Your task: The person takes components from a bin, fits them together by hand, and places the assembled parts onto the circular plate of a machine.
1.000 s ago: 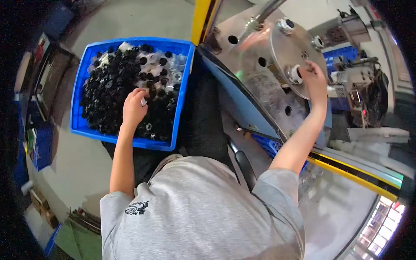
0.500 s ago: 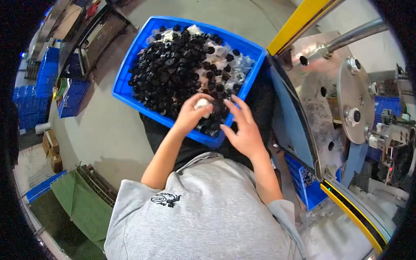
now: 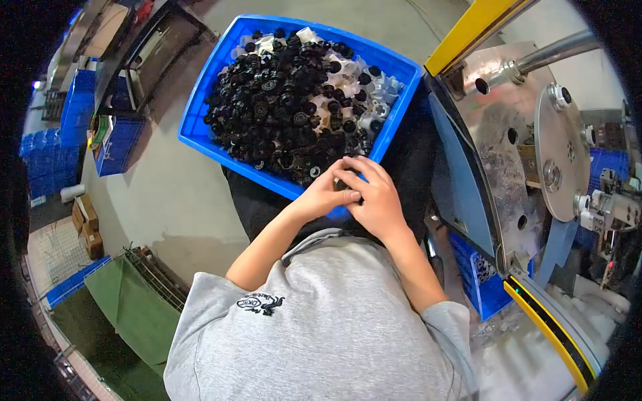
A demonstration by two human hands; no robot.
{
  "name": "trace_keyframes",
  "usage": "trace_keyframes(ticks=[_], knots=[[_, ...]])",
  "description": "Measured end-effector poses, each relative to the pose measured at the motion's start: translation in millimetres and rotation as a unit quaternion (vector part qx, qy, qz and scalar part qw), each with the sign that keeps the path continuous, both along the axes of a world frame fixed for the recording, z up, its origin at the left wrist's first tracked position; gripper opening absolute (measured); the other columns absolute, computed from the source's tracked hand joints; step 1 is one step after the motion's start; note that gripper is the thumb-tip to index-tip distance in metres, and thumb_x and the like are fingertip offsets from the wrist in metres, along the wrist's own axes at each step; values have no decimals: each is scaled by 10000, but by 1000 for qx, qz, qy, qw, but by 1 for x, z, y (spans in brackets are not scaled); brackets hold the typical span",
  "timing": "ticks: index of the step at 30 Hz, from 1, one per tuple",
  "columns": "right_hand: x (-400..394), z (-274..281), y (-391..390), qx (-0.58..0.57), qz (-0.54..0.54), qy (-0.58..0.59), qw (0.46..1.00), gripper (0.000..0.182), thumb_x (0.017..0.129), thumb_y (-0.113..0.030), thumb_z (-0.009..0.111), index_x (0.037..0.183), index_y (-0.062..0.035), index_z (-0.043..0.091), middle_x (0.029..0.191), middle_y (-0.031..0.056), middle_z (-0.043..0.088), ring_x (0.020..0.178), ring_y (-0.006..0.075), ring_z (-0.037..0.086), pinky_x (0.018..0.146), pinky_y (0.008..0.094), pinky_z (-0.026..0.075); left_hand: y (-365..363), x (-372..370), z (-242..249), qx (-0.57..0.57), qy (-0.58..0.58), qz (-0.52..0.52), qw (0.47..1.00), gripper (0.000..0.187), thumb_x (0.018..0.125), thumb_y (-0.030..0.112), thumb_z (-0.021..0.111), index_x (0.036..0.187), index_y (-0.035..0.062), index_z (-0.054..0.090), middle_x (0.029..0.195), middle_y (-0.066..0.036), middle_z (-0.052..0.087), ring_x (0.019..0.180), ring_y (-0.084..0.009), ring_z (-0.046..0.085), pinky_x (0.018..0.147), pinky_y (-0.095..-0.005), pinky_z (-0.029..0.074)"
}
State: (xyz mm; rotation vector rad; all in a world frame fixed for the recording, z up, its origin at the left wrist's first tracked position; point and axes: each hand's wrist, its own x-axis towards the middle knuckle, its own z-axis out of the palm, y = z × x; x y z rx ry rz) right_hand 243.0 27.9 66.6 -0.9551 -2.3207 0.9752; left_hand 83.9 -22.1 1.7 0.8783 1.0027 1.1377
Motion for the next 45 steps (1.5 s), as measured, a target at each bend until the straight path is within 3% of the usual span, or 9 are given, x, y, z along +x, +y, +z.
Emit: trace_keyframes(ticks=[10, 15, 19, 22, 24, 27, 33, 37, 45], knots=[[45, -5, 13, -208, -138, 46, 967, 520, 747, -81, 797, 1241, -68, 637, 1205, 105, 670, 1025, 234, 635, 914, 350, 500, 34, 5, 41, 57, 302, -139, 942, 828, 727, 81, 768, 1480, 79, 423, 1024, -180, 716, 834, -363, 690, 762, -395, 547], [138, 45, 61, -64, -327, 188, 924, 471, 771, -41, 795, 1210, -61, 627, 1027, 61, 702, 815, 147, 623, 745, 279, 508, 93, -41, 13, 249, 588, -76, 766, 429, 765, 52, 652, 1194, 63, 666, 1166, -114, 701, 1026, -337, 648, 897, -395, 501], [230, 112, 89, 105, -601, 184, 771, 324, 911, -175, 711, 1214, -69, 661, 1004, 33, 679, 735, 111, 579, 639, 246, 465, 101, -85, -27, 318, 780, -130, 523, 241, 835, 144, 558, 1049, 110, 664, 1198, -94, 640, 1067, -281, 571, 979, -411, 397], [283, 118, 114, 132, -589, 178, 778, 287, 948, -243, 675, 1172, -64, 696, 1025, 35, 670, 748, 107, 574, 644, 234, 450, 103, -81, -57, 266, 816, -164, 487, 201, 827, 136, 559, 998, 96, 657, 1100, -113, 640, 981, -293, 570, 902, -401, 428], [296, 121, 119, -35, -533, 58, 843, 272, 953, -235, 661, 1164, -67, 697, 1053, 32, 654, 786, 106, 580, 676, 225, 454, 100, -74, -54, 245, 814, -177, 497, 169, 813, 114, 574, 954, 103, 667, 1038, -111, 628, 948, -301, 561, 860, -399, 454], [315, 100, 123, 6, -439, 32, 898, 254, 959, -212, 646, 1167, -76, 699, 1067, 25, 651, 833, 110, 588, 717, 224, 458, 98, -78, -59, 258, 806, -150, 511, 184, 796, 101, 598, 973, 91, 649, 1008, -116, 632, 935, -306, 579, 840, -394, 469], [301, 112, 116, -110, -458, 87, 878, 252, 964, -185, 632, 1191, -96, 692, 1125, 32, 658, 907, 129, 591, 790, 235, 448, 64, -78, -33, 208, 745, -132, 619, 314, 764, 52, 635, 1077, 77, 635, 993, -105, 636, 894, -321, 601, 821, -391, 488], [284, 121, 111, -94, -476, 65, 872, 273, 968, -225, 633, 1204, -98, 686, 1151, 32, 659, 985, 127, 580, 851, 239, 433, 30, -76, -29, 69, 582, 16, 810, 474, 737, 6, 662, 1202, 77, 606, 1029, -101, 645, 865, -332, 617, 800, -382, 507], [291, 121, 119, -1, -490, 2, 872, 350, 955, -308, 661, 1230, -93, 673, 1159, 45, 666, 984, 147, 579, 875, 261, 436, 27, -78, -20, 139, 529, 70, 834, 524, 744, 6, 674, 1256, 90, 600, 1022, -106, 657, 856, -341, 608, 794, -397, 498]])
